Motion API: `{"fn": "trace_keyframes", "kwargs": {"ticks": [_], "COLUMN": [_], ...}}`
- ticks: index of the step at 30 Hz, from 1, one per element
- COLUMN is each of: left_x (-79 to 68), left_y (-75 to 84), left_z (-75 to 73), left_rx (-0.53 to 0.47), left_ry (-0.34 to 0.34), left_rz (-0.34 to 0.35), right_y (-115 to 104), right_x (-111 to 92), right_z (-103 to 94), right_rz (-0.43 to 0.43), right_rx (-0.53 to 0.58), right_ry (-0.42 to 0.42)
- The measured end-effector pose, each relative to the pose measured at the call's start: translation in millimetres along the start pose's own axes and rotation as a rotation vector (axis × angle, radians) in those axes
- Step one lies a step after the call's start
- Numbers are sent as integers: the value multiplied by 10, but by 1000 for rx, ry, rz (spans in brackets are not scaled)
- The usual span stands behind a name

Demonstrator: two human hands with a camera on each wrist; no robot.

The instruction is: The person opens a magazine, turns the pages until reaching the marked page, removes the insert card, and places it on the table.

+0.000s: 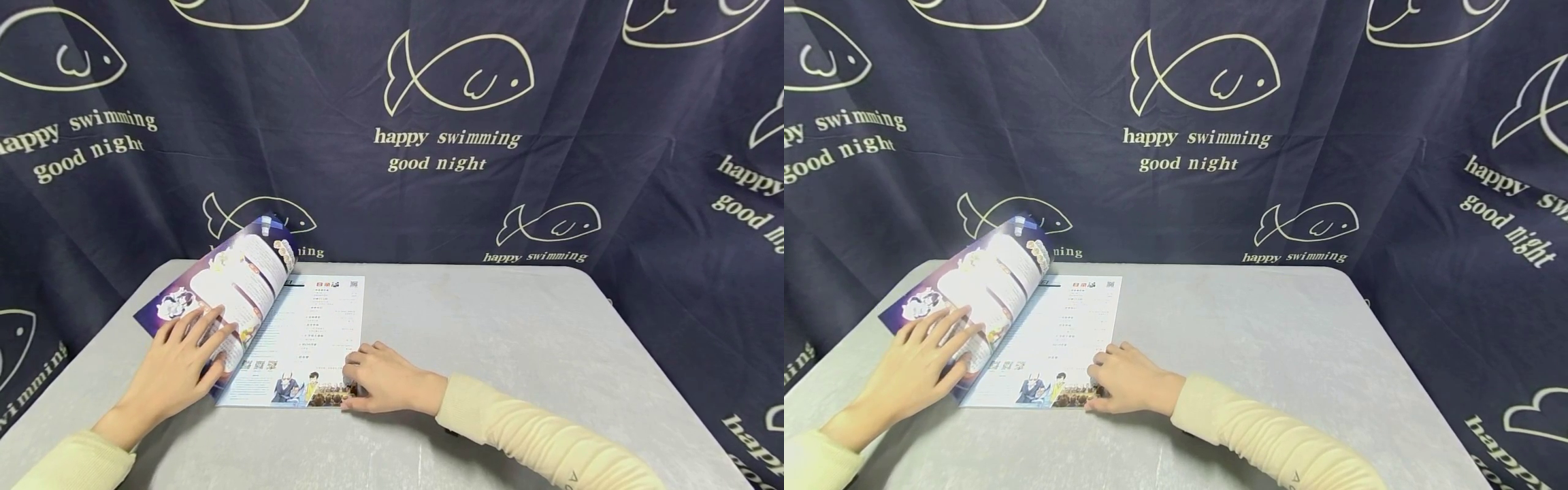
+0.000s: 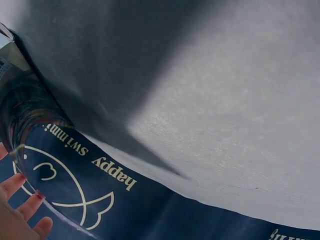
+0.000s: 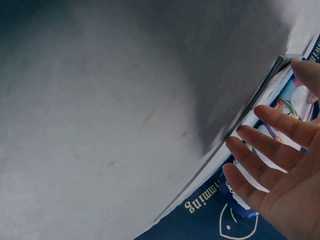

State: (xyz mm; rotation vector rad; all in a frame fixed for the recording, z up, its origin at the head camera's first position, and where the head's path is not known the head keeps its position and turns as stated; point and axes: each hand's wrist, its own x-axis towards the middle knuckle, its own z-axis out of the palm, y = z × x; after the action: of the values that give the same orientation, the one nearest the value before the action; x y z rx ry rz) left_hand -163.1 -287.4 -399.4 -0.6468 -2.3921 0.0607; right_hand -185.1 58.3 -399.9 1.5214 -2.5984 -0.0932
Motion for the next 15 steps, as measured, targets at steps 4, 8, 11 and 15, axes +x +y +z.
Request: {"fn": "trace_keyframes", "kwargs": {"ticks": [4, 8, 11, 15], "left_x": [-26, -52, -73, -108], "left_y": [9, 10, 5, 18], "left_z": [-6, 0, 20, 43], "left_rx": [0, 9, 11, 9], "left_ry": [-37, -67, -72, -98], "left_rz": [-25, -54, -60, -63], "right_y": [4, 12, 19, 22], "right_x": [-6, -11, -11, -9], "right_z": [-11, -19, -19, -13], "right_rz": [-15, -32, -51, -72], "right_rx": [1, 3, 1, 0], "right_ry": [21, 51, 81, 101]}}
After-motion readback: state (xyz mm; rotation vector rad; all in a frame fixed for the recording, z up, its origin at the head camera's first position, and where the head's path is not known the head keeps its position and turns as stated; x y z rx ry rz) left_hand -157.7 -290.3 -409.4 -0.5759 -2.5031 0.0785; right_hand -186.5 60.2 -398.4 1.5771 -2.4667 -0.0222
